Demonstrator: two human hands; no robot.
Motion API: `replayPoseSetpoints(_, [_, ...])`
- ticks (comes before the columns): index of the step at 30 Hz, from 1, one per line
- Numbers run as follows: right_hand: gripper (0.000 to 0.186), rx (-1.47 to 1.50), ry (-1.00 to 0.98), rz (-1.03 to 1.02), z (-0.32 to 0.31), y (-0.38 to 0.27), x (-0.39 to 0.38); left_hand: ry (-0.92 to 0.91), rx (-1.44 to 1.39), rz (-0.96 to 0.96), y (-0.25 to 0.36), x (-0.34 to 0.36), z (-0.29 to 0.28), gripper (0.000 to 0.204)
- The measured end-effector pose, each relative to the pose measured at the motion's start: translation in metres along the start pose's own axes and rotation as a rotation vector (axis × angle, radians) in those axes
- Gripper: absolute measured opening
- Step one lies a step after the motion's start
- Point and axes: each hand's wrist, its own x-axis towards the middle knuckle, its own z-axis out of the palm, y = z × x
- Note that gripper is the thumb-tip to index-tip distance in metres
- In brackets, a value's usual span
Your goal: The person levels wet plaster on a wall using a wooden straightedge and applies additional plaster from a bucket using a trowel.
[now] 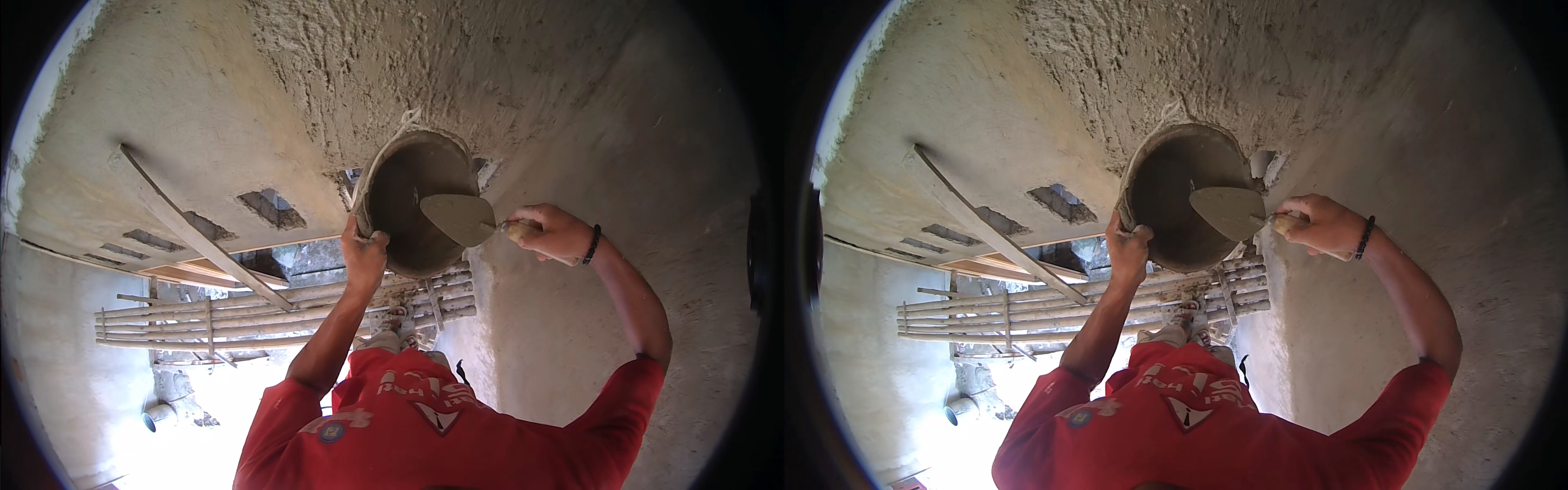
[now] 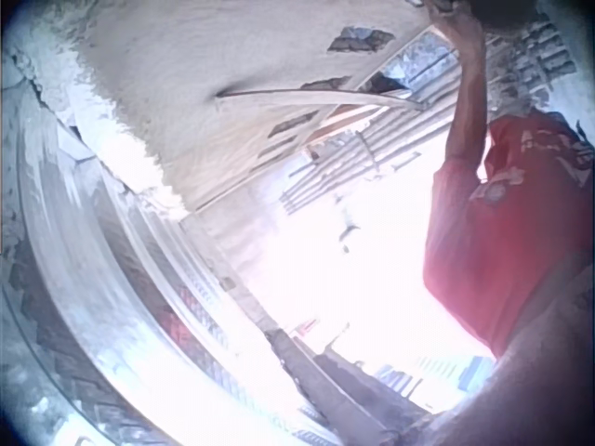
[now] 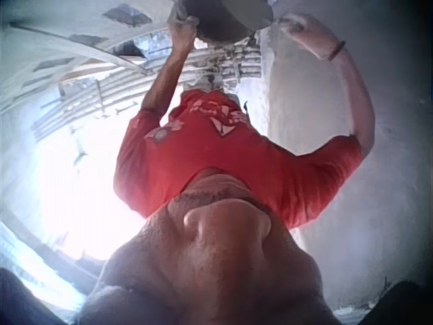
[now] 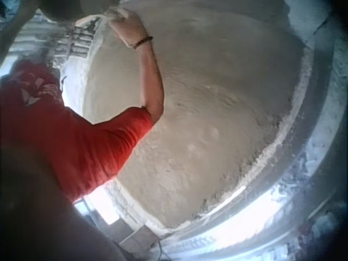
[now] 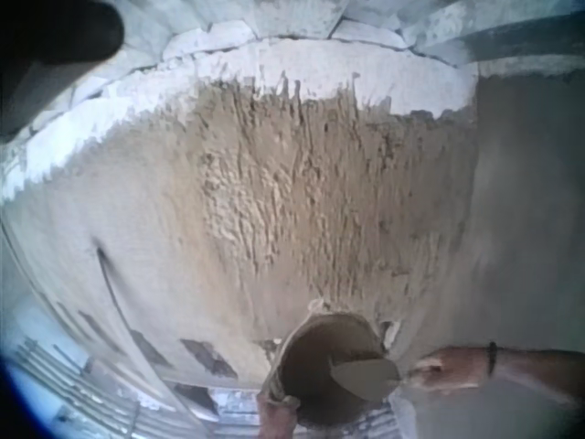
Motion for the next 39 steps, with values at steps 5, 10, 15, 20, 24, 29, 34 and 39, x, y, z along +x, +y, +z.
replayPoseSetpoints(5, [0.038,-0.587,0.418,-0.428,0.023,0.029,0.03,-0.08,-0.003,-0.004,-0.003,0.006,0.006,0.05])
replayPoseSetpoints(10, [0.033,-0.962,0.633,-0.525,0.043,0.005,0.067,-0.191,-0.045,-0.045,0.018,0.015,0.009,0.057])
replayPoseSetpoints(15, [0.032,-1.203,0.519,-0.621,0.063,0.025,0.063,-0.254,0.0,0.026,0.028,0.029,0.002,0.057])
replayPoseSetpoints(20, [0.031,-1.243,0.592,-0.559,0.036,0.015,0.045,-0.237,-0.004,0.017,0.03,0.027,0.002,0.055])
replayPoseSetpoints(24, [0.029,-1.209,0.767,-0.551,0.037,0.009,0.058,-0.288,0.045,0.087,0.03,0.027,0.013,0.055])
replayPoseSetpoints(29, [0.03,-1.257,0.554,-0.354,0.062,0.034,0.056,-0.257,0.203,0.114,0.019,0.031,0.015,0.059])
replayPoseSetpoints(34, [0.032,-1.258,0.821,-0.468,0.045,0.001,0.022,-0.211,0.253,0.204,0.008,0.024,0.02,0.068])
replayPoseSetpoints(39, [0.037,-1.347,0.911,-0.268,0.045,-0.012,0.027,-0.158,0.379,0.388,0.021,0.014,0.041,0.075])
